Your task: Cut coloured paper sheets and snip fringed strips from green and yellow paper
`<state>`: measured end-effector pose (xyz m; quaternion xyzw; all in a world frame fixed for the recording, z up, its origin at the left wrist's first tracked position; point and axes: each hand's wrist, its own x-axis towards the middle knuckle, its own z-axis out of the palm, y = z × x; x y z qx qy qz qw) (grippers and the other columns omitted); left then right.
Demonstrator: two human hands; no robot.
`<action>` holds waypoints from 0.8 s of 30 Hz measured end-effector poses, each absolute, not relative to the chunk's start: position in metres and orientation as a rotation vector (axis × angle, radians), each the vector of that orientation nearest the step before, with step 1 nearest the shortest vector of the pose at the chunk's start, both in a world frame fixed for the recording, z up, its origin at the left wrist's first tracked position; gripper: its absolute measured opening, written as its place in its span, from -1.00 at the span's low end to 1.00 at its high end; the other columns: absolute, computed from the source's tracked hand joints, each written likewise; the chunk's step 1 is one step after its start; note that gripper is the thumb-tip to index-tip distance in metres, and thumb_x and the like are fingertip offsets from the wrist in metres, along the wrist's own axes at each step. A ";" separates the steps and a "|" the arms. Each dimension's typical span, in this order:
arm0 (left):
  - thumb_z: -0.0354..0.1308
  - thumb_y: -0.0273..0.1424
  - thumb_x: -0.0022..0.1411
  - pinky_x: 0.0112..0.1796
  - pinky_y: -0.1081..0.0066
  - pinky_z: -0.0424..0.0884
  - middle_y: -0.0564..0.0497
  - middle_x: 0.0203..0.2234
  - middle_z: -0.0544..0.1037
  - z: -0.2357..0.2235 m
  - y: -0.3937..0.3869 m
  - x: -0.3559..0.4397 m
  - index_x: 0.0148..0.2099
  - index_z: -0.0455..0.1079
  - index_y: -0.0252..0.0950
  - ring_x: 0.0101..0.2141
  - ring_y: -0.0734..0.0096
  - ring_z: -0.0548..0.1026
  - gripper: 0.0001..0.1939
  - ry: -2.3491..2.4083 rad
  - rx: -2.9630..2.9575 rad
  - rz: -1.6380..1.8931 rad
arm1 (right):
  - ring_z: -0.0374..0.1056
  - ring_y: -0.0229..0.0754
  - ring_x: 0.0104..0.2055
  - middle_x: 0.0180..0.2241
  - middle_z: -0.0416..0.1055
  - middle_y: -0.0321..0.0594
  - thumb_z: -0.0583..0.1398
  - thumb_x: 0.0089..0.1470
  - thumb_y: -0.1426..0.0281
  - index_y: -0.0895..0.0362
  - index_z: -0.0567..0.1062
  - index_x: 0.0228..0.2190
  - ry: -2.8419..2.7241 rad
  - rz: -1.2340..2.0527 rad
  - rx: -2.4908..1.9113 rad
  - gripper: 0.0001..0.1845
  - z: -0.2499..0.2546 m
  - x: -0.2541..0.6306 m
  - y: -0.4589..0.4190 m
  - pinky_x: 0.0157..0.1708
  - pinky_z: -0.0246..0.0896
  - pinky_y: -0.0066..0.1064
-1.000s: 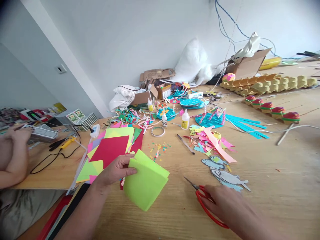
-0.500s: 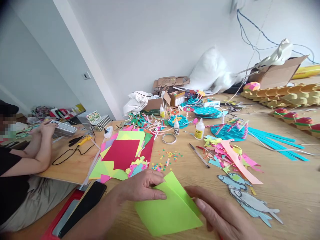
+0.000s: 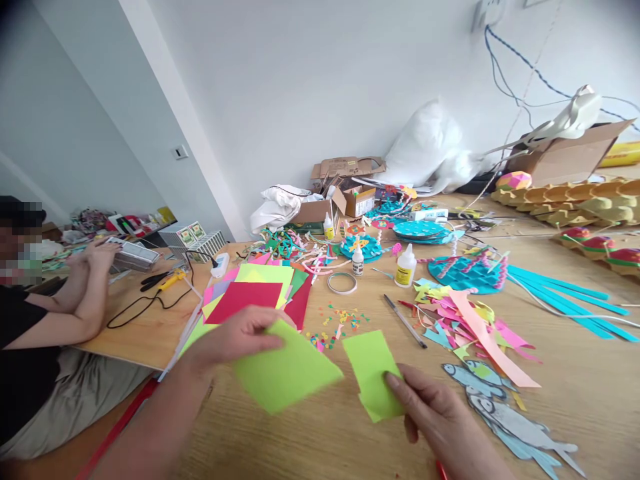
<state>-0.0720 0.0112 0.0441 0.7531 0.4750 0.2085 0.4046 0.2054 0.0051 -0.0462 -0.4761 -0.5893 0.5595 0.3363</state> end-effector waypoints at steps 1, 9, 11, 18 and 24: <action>0.03 -0.24 0.13 -0.42 0.51 0.27 0.05 -0.47 0.42 0.052 0.015 -0.085 -0.27 0.39 -0.36 -0.45 0.46 0.37 -0.72 1.322 1.949 0.581 | 0.13 -0.32 -0.66 -0.64 0.30 -0.31 0.16 -0.09 0.15 0.11 0.45 -0.56 -1.555 1.382 -1.276 -0.72 -0.048 0.210 0.008 -0.70 0.09 -0.52; -0.06 -0.49 0.18 -0.14 0.37 0.28 -0.04 -0.23 0.47 0.037 0.079 -0.146 -0.11 0.37 -0.28 -0.18 0.36 0.39 -0.73 1.994 2.606 0.854 | 0.22 -0.24 -0.65 -0.75 0.24 -0.37 0.05 -0.08 0.15 0.11 0.46 -0.46 -1.684 0.992 -1.456 -0.68 -0.072 0.214 0.022 -0.63 0.13 -0.47; -0.08 -0.54 0.16 -0.11 0.37 0.27 -0.04 -0.20 0.46 0.011 0.092 -0.152 -0.10 0.37 -0.26 -0.15 0.36 0.37 -0.70 2.083 2.650 0.712 | 0.22 -0.25 -0.66 -0.75 0.25 -0.37 0.04 -0.06 0.15 0.11 0.46 -0.47 -1.720 0.978 -1.449 -0.67 -0.078 0.213 0.025 -0.63 0.13 -0.46; -0.06 -0.60 0.12 -0.07 0.20 0.21 -0.13 -0.17 0.43 -0.063 0.105 -0.166 -0.10 0.40 -0.24 -0.12 0.22 0.33 -0.65 2.226 2.569 0.435 | 0.24 -0.26 -0.67 -0.69 0.31 -0.36 0.03 -0.03 0.14 0.11 0.48 -0.34 -1.730 1.054 -1.427 -0.63 -0.084 0.209 0.025 -0.66 0.13 -0.49; 0.00 -0.41 0.14 -0.04 -0.03 0.09 -0.21 0.03 0.26 -0.078 0.100 -0.165 0.07 0.22 -0.26 0.05 0.00 0.16 -0.59 2.260 2.432 0.287 | 0.19 -0.30 -0.67 -0.68 0.25 -0.39 0.05 -0.02 0.17 0.11 0.48 -0.34 -1.660 1.152 -1.392 -0.66 -0.076 0.201 0.022 -0.66 0.06 -0.50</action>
